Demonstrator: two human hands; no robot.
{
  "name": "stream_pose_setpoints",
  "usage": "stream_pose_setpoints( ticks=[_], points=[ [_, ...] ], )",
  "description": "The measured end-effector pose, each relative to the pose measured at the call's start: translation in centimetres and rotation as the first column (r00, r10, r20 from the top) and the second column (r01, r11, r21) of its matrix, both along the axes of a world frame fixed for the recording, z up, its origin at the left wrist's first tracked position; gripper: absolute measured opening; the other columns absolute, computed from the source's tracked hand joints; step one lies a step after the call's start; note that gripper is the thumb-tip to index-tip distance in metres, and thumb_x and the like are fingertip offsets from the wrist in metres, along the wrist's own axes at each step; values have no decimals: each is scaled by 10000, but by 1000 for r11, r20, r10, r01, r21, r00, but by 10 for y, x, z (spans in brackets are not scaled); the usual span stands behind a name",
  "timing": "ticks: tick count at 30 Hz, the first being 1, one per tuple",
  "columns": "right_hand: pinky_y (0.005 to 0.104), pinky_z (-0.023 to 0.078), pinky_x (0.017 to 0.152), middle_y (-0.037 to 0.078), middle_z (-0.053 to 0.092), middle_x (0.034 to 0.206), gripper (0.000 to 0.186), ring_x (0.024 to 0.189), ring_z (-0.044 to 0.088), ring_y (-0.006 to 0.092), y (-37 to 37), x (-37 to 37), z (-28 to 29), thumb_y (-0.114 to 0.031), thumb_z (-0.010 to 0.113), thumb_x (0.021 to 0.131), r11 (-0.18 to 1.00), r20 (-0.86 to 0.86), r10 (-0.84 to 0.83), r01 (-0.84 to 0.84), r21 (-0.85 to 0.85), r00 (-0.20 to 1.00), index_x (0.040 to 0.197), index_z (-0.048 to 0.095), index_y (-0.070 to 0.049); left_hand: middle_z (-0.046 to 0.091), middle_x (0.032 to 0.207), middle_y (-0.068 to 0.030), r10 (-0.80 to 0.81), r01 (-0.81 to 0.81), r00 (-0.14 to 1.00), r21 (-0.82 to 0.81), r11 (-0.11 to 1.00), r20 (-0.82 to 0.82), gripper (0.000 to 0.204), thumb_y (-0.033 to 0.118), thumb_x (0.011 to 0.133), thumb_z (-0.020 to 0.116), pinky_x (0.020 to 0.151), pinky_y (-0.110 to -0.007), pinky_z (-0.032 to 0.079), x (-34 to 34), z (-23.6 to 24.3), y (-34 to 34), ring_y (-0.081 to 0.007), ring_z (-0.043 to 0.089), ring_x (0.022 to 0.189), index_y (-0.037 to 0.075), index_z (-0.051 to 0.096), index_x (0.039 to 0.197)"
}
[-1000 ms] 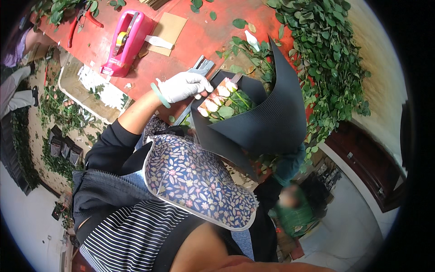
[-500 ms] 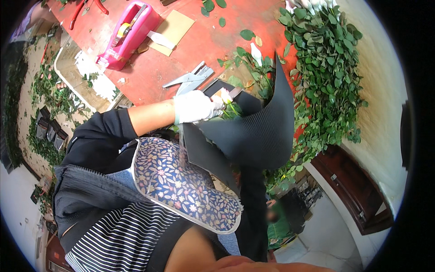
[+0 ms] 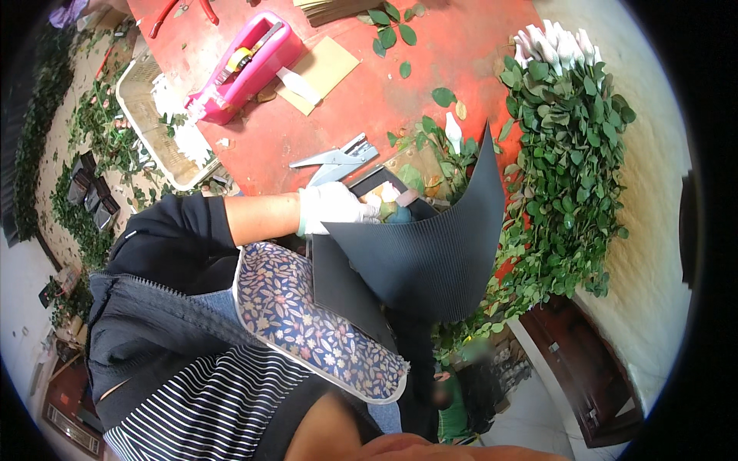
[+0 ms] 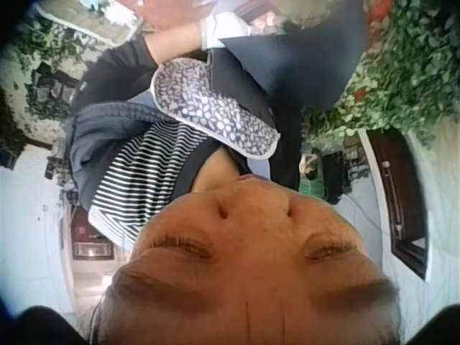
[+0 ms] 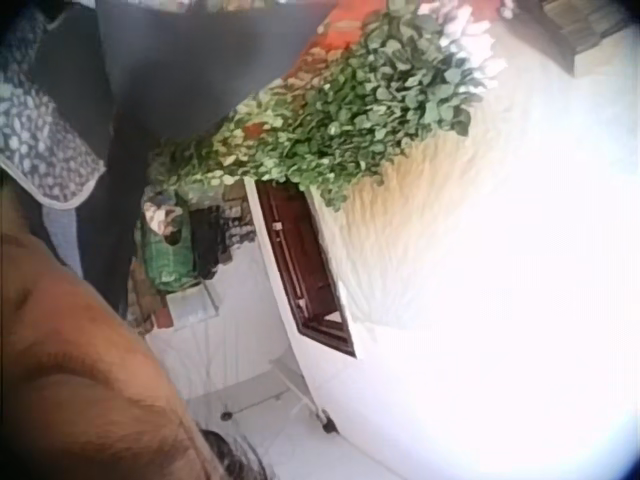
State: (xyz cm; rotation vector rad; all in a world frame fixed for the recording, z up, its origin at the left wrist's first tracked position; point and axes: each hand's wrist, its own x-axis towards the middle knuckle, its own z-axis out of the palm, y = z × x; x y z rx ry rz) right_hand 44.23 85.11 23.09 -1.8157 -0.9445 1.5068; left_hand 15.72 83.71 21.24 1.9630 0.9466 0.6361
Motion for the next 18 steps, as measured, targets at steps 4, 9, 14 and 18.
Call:
stream_pose_setpoints(
  ticks=[4, 9, 14, 18],
  points=[
    [380, 459, 1001, 156, 517, 1388, 449, 1207, 544, 253, 1, -3, -4, -155, 542, 976, 1000, 6, 15, -15, 6, 1000, 1387, 478, 14, 635, 680, -136, 18, -14, 995, -36, 999, 102, 374, 279, 907, 541, 596, -398, 519, -5, 6, 3, -274, 655, 596, 127, 597, 1244],
    [377, 461, 997, 152, 524, 1378, 439, 1198, 548, 249, -2, 3, -2, -156, 540, 978, 999, 15, 39, -38, -3, 999, 1379, 486, 14, 653, 747, -125, 17, -27, 994, 90, 996, 110, 411, 243, 926, 509, 575, -390, 515, 8, -7, -3, -249, 645, 573, 129, 558, 1318],
    [375, 463, 993, 149, 530, 1369, 430, 1188, 552, 246, -3, -1, -1, -157, 539, 979, 999, 23, 36, -36, 12, 999, 1371, 494, 14, 639, 1045, -139, -57, 78, 994, 250, 965, -89, 402, 205, 925, 477, 574, -397, 529, 6, 4, 9, -259, 666, 663, 137, 520, 1319],
    [373, 465, 989, 145, 535, 1361, 422, 1180, 555, 243, -4, -2, 2, -158, 537, 981, 999, 19, 24, -25, 41, 1000, 1364, 501, 15, 630, 1142, -124, -66, 109, 970, 179, 978, -233, 470, 215, 913, 473, 529, -400, 513, 15, 4, 20, -258, 652, 639, 132, 470, 1375]
  ],
)
